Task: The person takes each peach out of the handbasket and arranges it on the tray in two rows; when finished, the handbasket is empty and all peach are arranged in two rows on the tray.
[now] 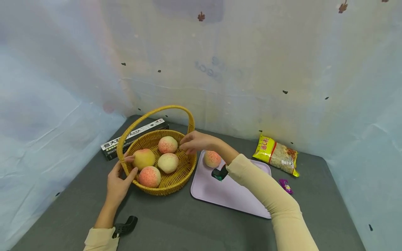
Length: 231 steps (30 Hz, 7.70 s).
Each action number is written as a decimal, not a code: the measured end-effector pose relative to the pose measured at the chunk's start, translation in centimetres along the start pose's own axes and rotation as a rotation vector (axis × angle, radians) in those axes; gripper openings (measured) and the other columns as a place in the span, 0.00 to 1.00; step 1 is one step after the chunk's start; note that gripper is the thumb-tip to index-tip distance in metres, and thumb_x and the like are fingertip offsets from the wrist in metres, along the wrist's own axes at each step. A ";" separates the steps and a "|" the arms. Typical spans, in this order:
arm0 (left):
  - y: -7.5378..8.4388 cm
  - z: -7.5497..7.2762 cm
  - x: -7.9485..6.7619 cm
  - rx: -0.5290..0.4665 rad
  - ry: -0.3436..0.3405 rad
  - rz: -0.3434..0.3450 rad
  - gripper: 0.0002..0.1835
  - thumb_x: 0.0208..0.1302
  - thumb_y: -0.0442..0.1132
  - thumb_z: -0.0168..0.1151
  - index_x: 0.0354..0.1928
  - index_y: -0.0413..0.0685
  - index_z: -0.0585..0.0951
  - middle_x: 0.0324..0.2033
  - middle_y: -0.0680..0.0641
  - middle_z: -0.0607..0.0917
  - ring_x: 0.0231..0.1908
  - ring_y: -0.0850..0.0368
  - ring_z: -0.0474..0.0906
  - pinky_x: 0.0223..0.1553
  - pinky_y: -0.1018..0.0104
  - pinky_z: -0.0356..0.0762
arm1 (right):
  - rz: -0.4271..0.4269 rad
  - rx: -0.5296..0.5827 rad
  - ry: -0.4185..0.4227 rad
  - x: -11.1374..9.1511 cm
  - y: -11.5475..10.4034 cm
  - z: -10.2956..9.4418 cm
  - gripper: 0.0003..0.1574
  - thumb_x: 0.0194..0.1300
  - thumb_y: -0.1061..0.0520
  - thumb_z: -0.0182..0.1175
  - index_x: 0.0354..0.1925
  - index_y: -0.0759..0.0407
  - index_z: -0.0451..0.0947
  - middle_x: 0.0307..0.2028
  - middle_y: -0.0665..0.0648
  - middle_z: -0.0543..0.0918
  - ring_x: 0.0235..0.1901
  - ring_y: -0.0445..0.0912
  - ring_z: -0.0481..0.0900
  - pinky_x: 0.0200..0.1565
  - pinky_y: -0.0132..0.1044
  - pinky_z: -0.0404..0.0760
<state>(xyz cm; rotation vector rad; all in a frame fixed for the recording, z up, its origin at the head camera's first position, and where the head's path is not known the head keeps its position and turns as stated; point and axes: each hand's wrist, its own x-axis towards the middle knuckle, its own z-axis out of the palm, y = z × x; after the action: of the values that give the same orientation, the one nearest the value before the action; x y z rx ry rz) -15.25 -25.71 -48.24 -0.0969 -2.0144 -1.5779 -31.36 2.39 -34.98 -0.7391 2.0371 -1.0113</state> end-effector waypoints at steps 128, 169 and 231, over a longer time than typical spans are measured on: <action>-0.8 -0.7 -0.7 0.126 0.051 -0.073 0.18 0.63 0.24 0.65 0.55 0.31 0.78 0.68 0.39 0.72 0.67 0.57 0.68 0.56 0.81 0.67 | -0.096 -0.034 0.472 -19.5 12.4 -3.7 0.42 0.53 0.59 0.75 0.65 0.58 0.72 0.58 0.61 0.72 0.54 0.57 0.70 0.47 0.44 0.80; -1.6 -0.1 -0.5 0.106 0.019 -0.057 0.18 0.63 0.25 0.65 0.55 0.32 0.79 0.67 0.40 0.72 0.68 0.53 0.66 0.57 0.82 0.67 | 0.035 -0.100 0.597 -19.4 22.7 -2.4 0.41 0.55 0.57 0.75 0.65 0.62 0.71 0.59 0.67 0.73 0.55 0.60 0.73 0.53 0.54 0.74; -1.0 -0.2 -0.4 0.121 0.027 -0.097 0.19 0.64 0.26 0.66 0.57 0.33 0.78 0.68 0.42 0.72 0.68 0.57 0.67 0.57 0.83 0.67 | -0.262 -0.172 0.454 -12.6 13.2 -3.1 0.34 0.62 0.62 0.69 0.64 0.66 0.72 0.60 0.64 0.75 0.62 0.61 0.71 0.65 0.56 0.67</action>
<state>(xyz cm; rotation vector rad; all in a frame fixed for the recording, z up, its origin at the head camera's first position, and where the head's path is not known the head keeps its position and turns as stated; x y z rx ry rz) -15.24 -26.08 -49.31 0.0693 -2.1163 -1.5033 -28.92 19.93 -40.19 -0.9519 2.4868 -1.2515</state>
